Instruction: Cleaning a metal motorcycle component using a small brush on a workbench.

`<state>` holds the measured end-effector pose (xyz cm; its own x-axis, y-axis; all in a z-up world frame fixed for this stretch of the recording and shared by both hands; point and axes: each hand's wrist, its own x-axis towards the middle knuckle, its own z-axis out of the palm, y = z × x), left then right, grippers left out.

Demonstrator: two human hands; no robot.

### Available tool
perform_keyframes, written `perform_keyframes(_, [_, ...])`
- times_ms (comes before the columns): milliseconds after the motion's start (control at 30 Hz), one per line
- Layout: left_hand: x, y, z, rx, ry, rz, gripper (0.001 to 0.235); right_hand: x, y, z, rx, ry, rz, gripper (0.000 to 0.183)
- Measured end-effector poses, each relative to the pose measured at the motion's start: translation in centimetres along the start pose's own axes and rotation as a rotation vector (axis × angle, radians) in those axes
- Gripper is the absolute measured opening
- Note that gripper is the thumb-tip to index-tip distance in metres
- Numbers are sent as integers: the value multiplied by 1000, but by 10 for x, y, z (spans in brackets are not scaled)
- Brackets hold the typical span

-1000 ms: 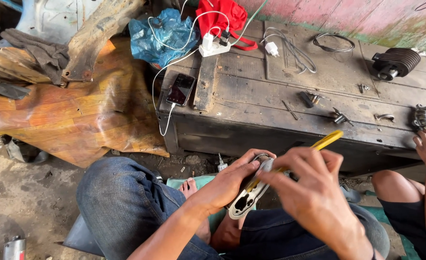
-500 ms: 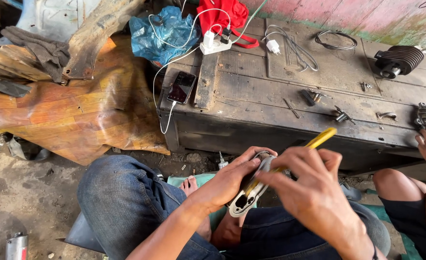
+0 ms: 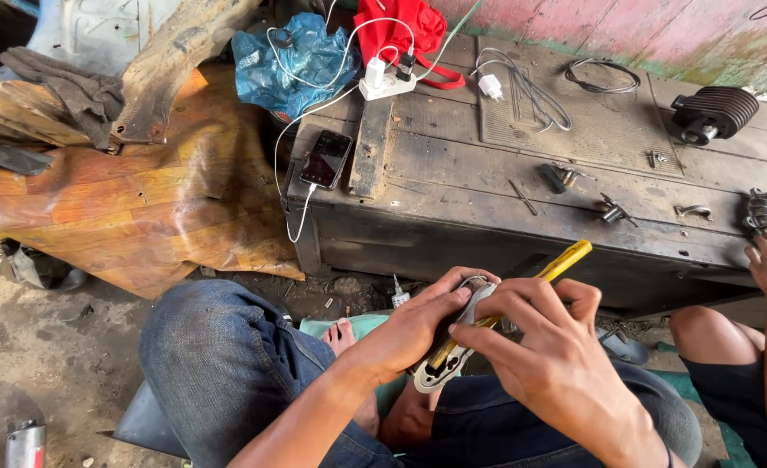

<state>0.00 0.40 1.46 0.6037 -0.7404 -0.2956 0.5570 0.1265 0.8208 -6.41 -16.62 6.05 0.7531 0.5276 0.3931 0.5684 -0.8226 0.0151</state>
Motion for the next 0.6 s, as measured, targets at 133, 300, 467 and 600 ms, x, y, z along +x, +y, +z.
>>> perform_keyframes(133, [5,-11,-3,33,48,-50,35,2,10,-5,-74,68,82,26])
perform_keyframes(300, [-1,2,4,59,30,-9,36,-1,-1,2,20,-9,-39,30])
perform_keyframes(467, [11,-18,-5,-36,30,-8,37,1,11,-4,-77,54,88,33])
perform_keyframes(600, [5,-6,1,45,29,24,34,0,0,2,12,5,-47,30])
